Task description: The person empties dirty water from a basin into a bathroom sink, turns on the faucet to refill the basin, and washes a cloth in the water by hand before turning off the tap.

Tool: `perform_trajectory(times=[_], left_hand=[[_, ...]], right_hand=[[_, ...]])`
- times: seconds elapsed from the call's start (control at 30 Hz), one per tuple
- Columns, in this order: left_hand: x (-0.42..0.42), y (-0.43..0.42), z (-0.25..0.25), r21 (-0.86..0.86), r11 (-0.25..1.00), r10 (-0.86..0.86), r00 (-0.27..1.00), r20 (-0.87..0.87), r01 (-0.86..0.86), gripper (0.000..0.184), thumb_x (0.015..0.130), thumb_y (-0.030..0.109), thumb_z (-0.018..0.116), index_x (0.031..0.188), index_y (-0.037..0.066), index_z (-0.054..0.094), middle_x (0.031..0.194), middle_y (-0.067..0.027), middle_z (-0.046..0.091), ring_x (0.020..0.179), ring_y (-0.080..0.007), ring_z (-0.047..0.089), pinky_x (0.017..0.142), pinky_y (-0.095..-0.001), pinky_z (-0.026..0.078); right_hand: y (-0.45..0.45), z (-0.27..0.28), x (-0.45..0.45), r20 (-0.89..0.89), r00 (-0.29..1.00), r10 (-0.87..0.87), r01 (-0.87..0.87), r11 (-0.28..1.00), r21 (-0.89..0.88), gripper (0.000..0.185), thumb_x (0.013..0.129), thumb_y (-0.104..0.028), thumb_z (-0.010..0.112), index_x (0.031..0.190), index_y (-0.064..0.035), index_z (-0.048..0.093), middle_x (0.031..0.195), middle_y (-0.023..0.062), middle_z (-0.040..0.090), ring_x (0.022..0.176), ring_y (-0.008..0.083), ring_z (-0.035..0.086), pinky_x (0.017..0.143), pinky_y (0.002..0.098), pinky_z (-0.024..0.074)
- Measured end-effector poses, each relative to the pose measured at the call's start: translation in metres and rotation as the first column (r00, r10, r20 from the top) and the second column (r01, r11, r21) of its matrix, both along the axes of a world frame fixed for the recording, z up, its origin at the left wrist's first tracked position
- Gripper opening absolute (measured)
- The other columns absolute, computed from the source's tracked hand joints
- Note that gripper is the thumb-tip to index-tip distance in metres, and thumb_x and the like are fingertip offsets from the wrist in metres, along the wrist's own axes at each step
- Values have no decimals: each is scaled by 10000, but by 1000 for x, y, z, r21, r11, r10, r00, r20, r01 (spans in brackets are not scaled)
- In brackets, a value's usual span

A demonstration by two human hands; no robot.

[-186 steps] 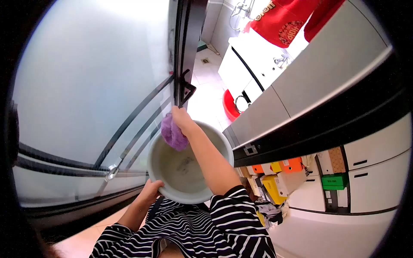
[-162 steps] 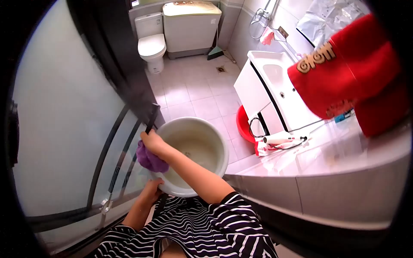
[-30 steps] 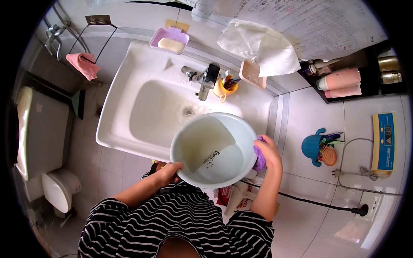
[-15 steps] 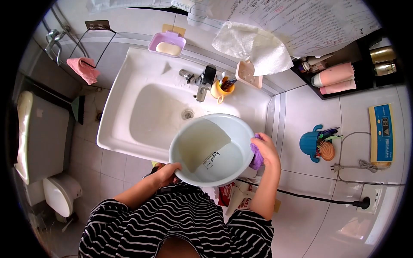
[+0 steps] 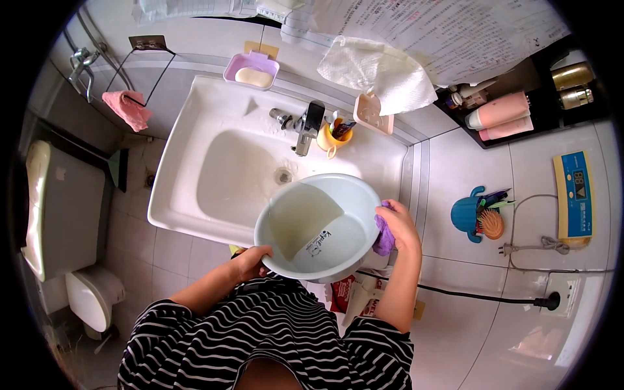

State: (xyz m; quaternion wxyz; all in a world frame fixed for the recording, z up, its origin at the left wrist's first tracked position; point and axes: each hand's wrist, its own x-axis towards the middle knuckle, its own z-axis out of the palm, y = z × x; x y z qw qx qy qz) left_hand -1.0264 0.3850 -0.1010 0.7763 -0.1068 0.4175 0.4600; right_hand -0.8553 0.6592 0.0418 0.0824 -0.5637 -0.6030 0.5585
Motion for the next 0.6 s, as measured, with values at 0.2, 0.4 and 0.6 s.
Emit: perform_trajectory(times=[0.2, 0.4, 0.6], left_hand=[[0, -2, -2, 1, 1000, -10, 999, 34, 10, 165, 769, 177, 477, 854, 36, 493, 576, -15, 431, 405, -108, 352, 361, -216, 299], [3, -3, -4, -27, 1000, -5, 997, 78, 7, 157, 774, 192, 476, 815, 41, 481, 529, -19, 414, 381, -124, 359, 361, -231, 301], [2, -6, -2, -25, 1000, -1, 991, 136, 5, 154, 767, 189, 489, 839, 53, 478, 575, -17, 434, 409, -108, 359, 363, -212, 310]], right_hand=[[-3, 7, -5, 1, 1000, 9, -9, 1000, 3, 173, 777, -125, 585, 892, 1, 557, 777, 38, 562, 687, 116, 531, 615, 248, 434], [-5, 12, -8, -1, 1000, 22, -22, 1000, 11, 197, 780, -135, 589, 914, 6, 559, 792, 45, 565, 698, 120, 535, 621, 252, 439], [-10, 15, -10, -49, 999, -1, 1, 1000, 10, 216, 786, -157, 601, 923, 5, 561, 810, 46, 568, 719, 124, 537, 639, 254, 442]])
